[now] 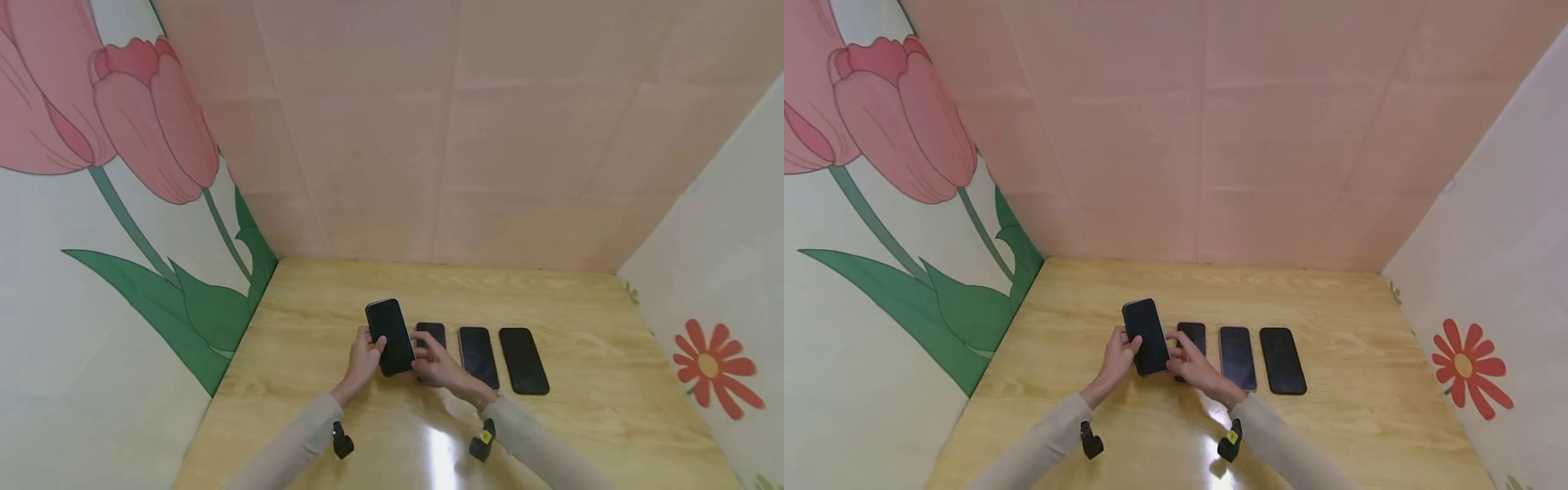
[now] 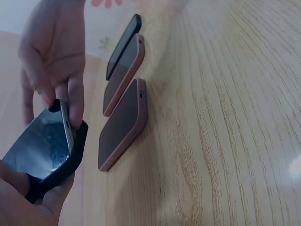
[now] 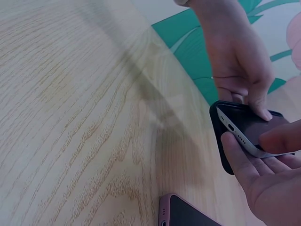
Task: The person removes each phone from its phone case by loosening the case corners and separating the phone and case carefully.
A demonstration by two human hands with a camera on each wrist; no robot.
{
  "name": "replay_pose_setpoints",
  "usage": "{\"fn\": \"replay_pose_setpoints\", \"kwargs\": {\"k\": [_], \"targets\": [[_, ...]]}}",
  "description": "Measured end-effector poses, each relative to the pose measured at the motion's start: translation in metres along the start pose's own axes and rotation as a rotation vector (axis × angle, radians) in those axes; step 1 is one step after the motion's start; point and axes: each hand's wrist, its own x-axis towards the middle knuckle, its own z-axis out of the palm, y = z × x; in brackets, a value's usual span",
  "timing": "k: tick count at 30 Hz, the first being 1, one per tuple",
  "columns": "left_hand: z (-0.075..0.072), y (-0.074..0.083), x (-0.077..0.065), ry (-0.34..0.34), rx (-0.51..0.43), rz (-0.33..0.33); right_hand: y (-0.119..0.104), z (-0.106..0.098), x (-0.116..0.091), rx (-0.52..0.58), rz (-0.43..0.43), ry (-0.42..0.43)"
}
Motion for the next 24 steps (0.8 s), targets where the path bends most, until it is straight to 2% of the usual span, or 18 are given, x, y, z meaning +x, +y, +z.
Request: {"fn": "replay_pose_setpoints", "kwargs": {"k": [10, 18, 24], "targets": [[-0.002, -0.002, 0.000, -0.062, 0.046, -0.028, 0.000, -0.001, -0.005, 0.045, 0.060, -0.005], [-0.005, 0.000, -0.002, -0.085, 0.039, -0.007, 0.002, 0.002, -0.003, 0.057, 0.065, 0.049], [-0.014, -0.004, 0.000, -0.083, 0.081, -0.012, 0.004, -0.003, -0.005, 0.036, 0.063, 0.079]]}}
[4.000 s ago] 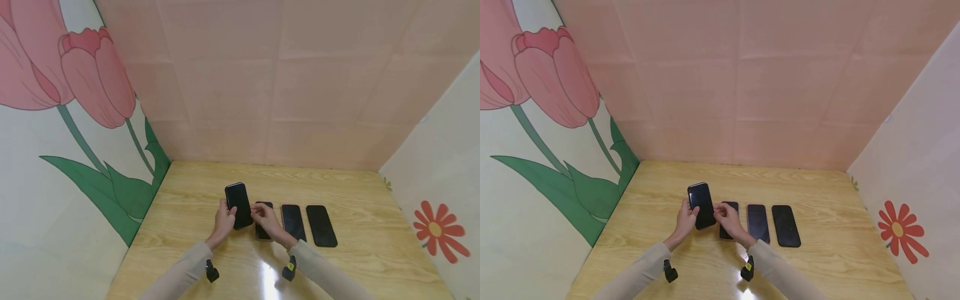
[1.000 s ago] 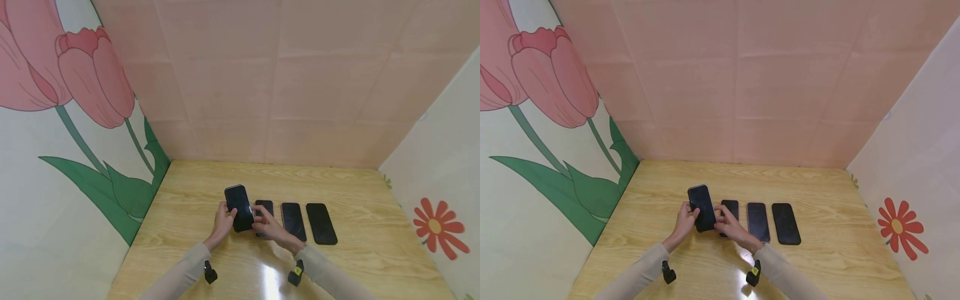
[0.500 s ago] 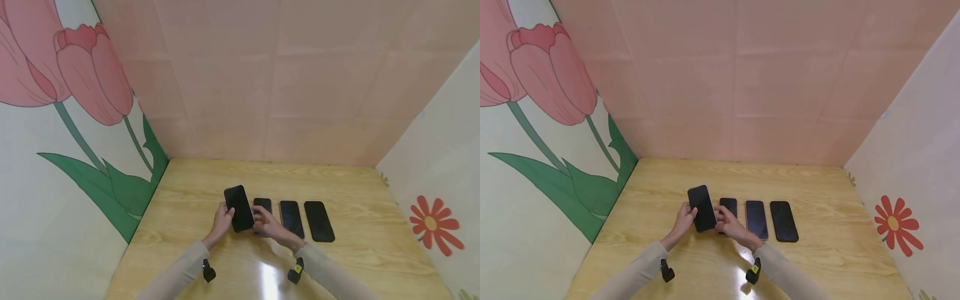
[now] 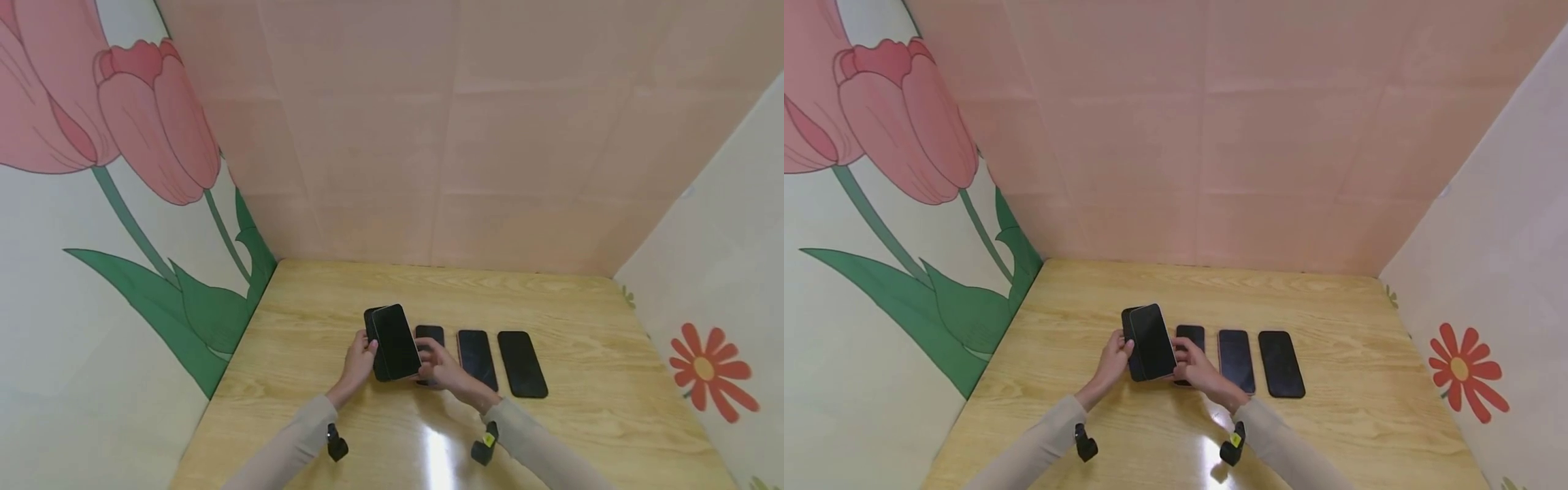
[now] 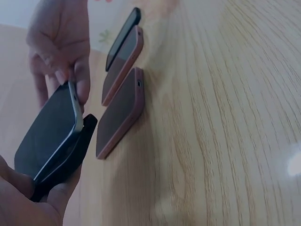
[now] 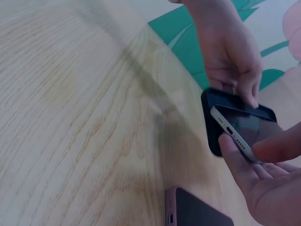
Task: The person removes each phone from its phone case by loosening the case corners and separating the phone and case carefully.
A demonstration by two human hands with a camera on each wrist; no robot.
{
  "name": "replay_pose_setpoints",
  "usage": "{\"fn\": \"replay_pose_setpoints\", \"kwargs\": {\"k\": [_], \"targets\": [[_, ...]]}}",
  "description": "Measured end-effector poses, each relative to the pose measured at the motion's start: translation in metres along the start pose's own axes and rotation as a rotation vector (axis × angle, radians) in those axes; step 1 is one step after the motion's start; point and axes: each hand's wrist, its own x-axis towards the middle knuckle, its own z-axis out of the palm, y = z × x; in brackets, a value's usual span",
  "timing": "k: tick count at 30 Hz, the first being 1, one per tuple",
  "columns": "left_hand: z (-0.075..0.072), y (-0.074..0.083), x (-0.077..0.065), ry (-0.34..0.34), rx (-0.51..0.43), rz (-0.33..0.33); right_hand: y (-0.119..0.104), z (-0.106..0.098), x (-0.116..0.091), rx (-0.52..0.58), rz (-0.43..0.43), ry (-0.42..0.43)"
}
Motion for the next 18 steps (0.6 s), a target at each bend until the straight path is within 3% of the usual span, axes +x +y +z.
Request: {"fn": "replay_pose_setpoints", "kwargs": {"k": [9, 18], "targets": [[-0.011, -0.003, -0.001, 0.007, -0.008, -0.070, 0.006, -0.011, -0.005, -0.005, 0.064, -0.029], [-0.013, -0.008, -0.001, 0.014, 0.000, -0.063, 0.010, -0.014, 0.000, 0.023, 0.042, -0.008]]}}
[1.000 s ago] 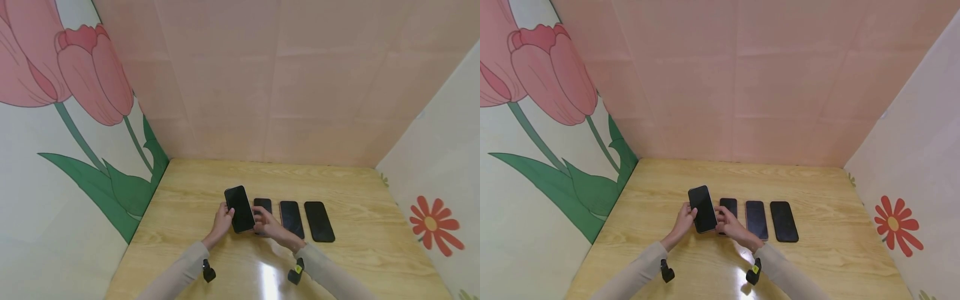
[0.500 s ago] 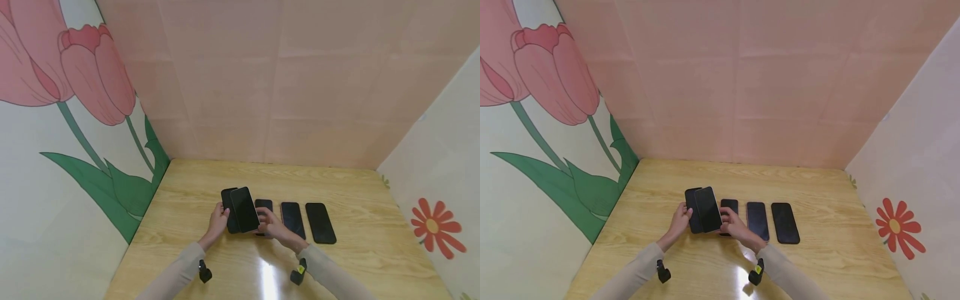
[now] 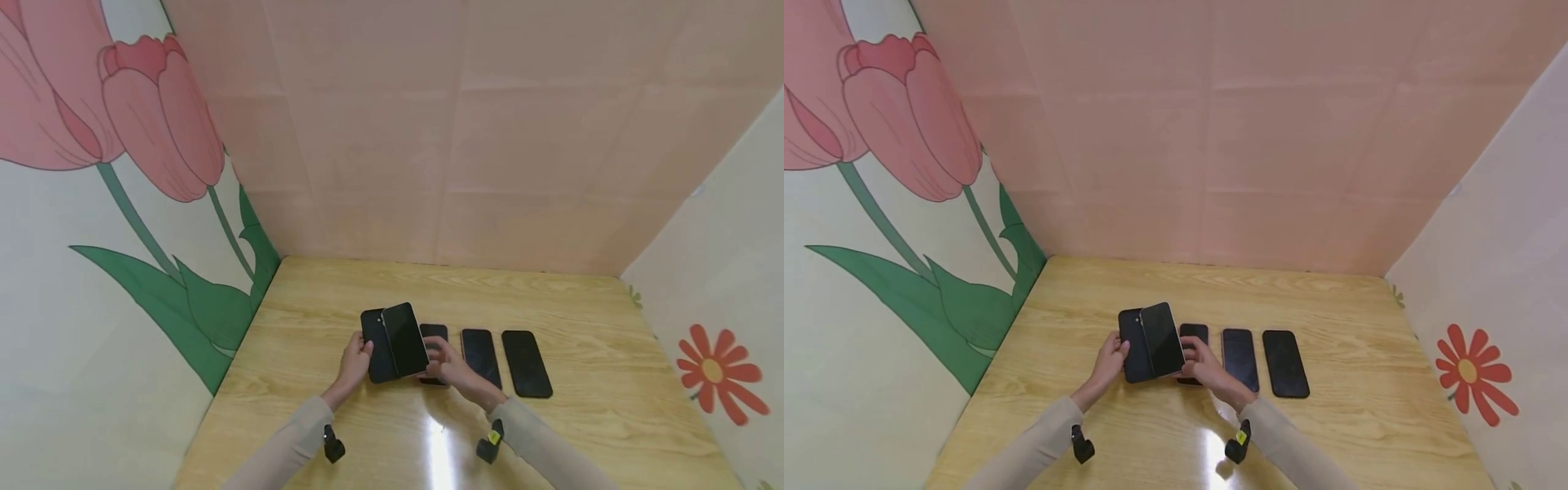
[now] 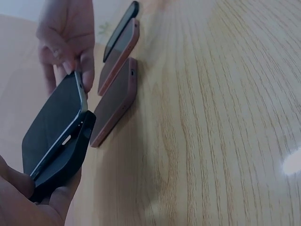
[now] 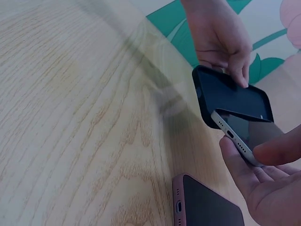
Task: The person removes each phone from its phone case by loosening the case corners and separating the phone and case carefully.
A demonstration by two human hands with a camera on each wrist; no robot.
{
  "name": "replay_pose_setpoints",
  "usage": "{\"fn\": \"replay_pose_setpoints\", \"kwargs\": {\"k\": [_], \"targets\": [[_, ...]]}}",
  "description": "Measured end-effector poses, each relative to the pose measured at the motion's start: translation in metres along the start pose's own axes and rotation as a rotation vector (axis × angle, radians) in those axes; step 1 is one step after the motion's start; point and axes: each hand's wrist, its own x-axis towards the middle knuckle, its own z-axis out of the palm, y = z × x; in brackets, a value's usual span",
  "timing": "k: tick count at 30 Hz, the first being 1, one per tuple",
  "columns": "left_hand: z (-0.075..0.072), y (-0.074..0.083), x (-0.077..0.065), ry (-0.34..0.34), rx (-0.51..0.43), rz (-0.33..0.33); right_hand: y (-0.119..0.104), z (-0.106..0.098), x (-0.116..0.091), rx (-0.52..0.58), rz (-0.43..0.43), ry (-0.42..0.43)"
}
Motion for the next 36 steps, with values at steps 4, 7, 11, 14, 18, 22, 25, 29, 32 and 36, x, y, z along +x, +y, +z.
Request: {"fn": "replay_pose_setpoints", "kwargs": {"k": [4, 7, 11, 14, 18, 22, 25, 29, 32, 36], "targets": [[-0.002, -0.001, -0.002, 0.007, 0.000, -0.010, 0.001, 0.000, 0.004, 0.010, -0.007, 0.017], [-0.004, -0.001, -0.003, 0.007, 0.006, -0.007, 0.002, 0.001, 0.006, 0.012, -0.020, 0.023], [-0.006, -0.002, -0.002, 0.006, 0.002, -0.007, 0.002, 0.002, 0.006, 0.002, -0.036, 0.032], [-0.008, -0.002, -0.002, 0.014, -0.002, -0.017, 0.002, 0.002, 0.006, -0.004, -0.037, 0.043], [-0.011, -0.002, -0.001, 0.042, 0.004, -0.026, 0.002, 0.002, 0.008, 0.009, -0.029, 0.056], [-0.014, -0.003, -0.001, 0.057, 0.005, -0.020, -0.002, 0.001, 0.009, 0.010, -0.014, 0.078], [-0.015, -0.004, -0.001, 0.055, -0.003, -0.017, -0.004, 0.001, 0.011, 0.003, -0.001, 0.097], [-0.015, -0.006, -0.001, 0.055, -0.008, -0.029, -0.006, 0.001, 0.015, 0.005, 0.002, 0.112], [-0.016, -0.007, -0.001, 0.059, -0.006, -0.037, -0.007, 0.000, 0.019, 0.015, 0.024, 0.131], [-0.015, -0.007, -0.001, 0.063, -0.004, -0.053, -0.007, -0.002, 0.027, 0.049, 0.057, 0.153]]}}
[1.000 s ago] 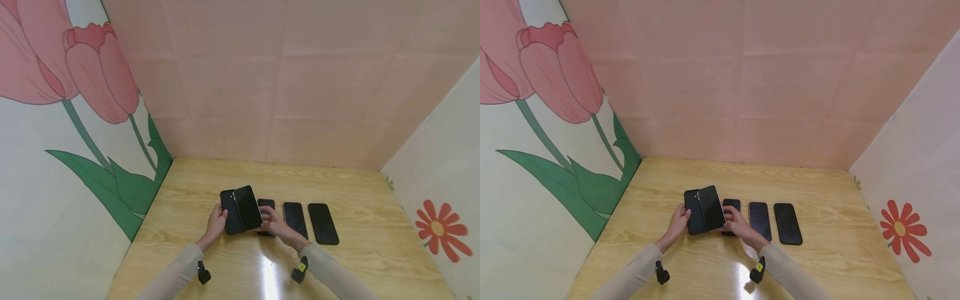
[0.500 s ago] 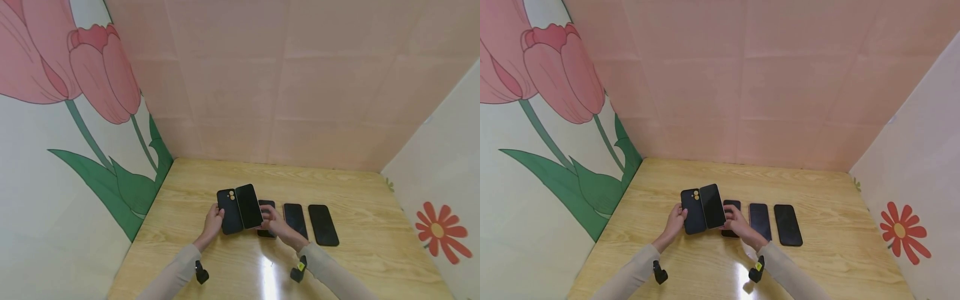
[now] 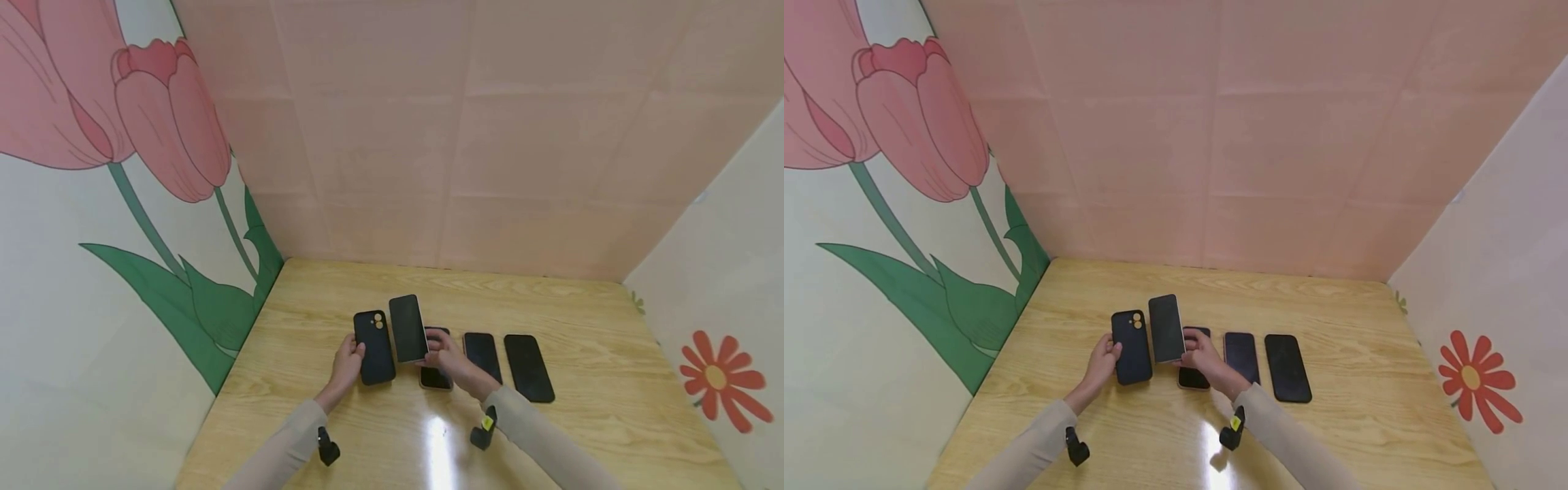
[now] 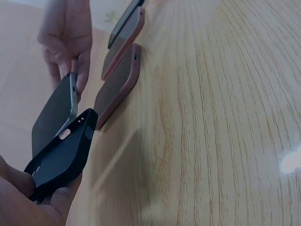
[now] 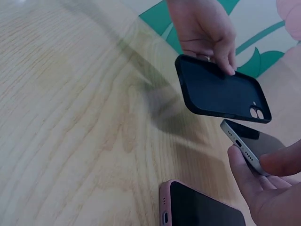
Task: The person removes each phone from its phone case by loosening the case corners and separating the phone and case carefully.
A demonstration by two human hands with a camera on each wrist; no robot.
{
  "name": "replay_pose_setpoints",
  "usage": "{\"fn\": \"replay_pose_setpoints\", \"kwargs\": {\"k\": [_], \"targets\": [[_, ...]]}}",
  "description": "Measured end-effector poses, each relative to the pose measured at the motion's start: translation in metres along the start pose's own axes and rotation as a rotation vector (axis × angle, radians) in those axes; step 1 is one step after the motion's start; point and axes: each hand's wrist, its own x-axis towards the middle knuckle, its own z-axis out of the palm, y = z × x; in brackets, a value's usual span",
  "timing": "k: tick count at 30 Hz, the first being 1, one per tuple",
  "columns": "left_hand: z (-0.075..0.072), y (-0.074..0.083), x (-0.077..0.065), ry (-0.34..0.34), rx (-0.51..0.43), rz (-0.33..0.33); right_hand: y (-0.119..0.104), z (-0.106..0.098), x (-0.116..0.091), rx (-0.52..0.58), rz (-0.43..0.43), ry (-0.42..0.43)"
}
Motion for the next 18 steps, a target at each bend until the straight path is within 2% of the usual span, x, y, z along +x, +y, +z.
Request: {"fn": "replay_pose_setpoints", "kwargs": {"k": [7, 11, 18], "targets": [[0.001, 0.000, 0.000, 0.002, -0.002, 0.001, -0.007, -0.001, 0.023, 0.053, 0.057, 0.040], [0.001, -0.001, 0.000, -0.008, 0.005, -0.021, -0.010, -0.002, 0.034, 0.049, 0.082, 0.087], [0.002, -0.006, -0.002, -0.049, 0.025, -0.030, -0.010, -0.009, 0.051, 0.035, 0.074, 0.112]]}}
